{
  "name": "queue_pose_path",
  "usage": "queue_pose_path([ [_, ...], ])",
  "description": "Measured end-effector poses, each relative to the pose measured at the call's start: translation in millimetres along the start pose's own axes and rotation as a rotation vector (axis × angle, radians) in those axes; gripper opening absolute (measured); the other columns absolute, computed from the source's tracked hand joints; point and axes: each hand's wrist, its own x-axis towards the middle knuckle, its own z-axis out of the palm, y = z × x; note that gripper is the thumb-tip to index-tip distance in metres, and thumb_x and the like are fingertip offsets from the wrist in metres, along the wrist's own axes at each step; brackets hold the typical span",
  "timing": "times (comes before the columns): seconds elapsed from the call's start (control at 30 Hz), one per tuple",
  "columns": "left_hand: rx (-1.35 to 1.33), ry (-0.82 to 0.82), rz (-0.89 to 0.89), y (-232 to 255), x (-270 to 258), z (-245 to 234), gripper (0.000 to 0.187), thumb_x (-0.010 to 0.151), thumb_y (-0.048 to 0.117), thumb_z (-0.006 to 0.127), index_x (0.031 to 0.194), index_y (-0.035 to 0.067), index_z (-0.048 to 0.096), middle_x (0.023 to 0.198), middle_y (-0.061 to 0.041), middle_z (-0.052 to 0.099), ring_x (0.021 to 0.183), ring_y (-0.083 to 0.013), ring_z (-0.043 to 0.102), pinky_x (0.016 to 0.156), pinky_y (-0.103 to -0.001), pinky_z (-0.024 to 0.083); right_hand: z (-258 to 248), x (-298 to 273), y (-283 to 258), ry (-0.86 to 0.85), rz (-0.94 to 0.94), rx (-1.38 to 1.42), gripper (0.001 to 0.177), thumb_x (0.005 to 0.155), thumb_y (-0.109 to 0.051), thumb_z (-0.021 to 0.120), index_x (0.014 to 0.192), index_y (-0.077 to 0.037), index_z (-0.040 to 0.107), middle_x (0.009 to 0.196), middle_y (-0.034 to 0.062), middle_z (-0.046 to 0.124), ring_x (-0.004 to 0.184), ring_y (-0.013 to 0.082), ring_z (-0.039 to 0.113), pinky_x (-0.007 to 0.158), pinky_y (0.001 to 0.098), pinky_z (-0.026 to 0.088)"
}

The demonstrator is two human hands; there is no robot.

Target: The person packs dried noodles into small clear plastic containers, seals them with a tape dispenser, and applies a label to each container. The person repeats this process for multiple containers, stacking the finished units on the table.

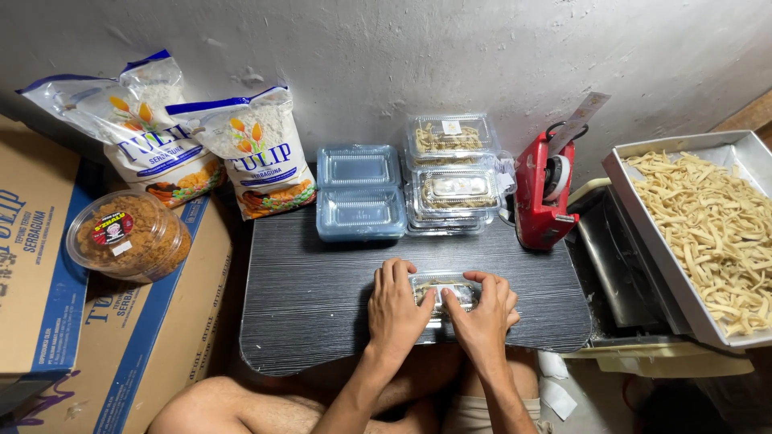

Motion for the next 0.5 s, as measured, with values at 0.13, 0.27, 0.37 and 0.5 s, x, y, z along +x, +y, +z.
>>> queue_pose_path([
  [0.13, -0.001, -0.045, -0.027, 1, 2, -9, 0.045, 0.087, 0.033, 0.081, 0.118, 0.014, 0.054, 0.123, -0.005, 0.058, 0.115, -0.028, 0.059, 0.076, -0.046, 0.059, -6, -1, 4, -0.004, 0.008, 0.04, 0.045, 0.082, -0.049, 0.077, 0.119, -0.027, 0.067, 0.127, -0.0042, 0.057, 0.125, 0.021, 0.048, 0.108, 0.0443, 0.028],
  [0.27, -0.003, -0.179, -0.112, -9, 7, -22, 0.054, 0.094, 0.042, 0.075, 0.13, 0.012, 0.05, 0.128, -0.012, 0.061, 0.112, -0.0382, 0.067, 0.079, -0.055, 0.059, -21, 1, 13, -0.006, 0.054, 0.152, 0.05, 0.088, -0.042, 0.074, 0.13, -0.018, 0.063, 0.133, 0.0064, 0.055, 0.122, 0.0244, 0.053, 0.108, 0.0431, 0.042],
  [0.37, 0.037, -0.356, -0.191, -10, 11, -44, 0.053, 0.096, 0.052, 0.07, 0.127, 0.014, 0.05, 0.119, -0.014, 0.07, 0.103, -0.041, 0.073, 0.081, -0.055, 0.056, -41, -1, 6, -0.08, 0.177, 0.203, 0.048, 0.092, -0.038, 0.071, 0.134, -0.014, 0.063, 0.12, 0.0043, 0.062, 0.102, 0.0194, 0.061, 0.096, 0.0374, 0.049],
  [0.5, 0.099, -0.525, -0.228, -11, 10, -61, 0.052, 0.095, 0.063, 0.067, 0.117, 0.016, 0.062, 0.1, -0.007, 0.077, 0.096, -0.0321, 0.074, 0.084, -0.049, 0.054, -58, 1, 4, -0.197, 0.299, 0.071, 0.042, 0.097, -0.05, 0.06, 0.119, -0.019, 0.077, 0.102, -0.001, 0.084, 0.1, 0.0175, 0.074, 0.091, 0.0344, 0.051],
])
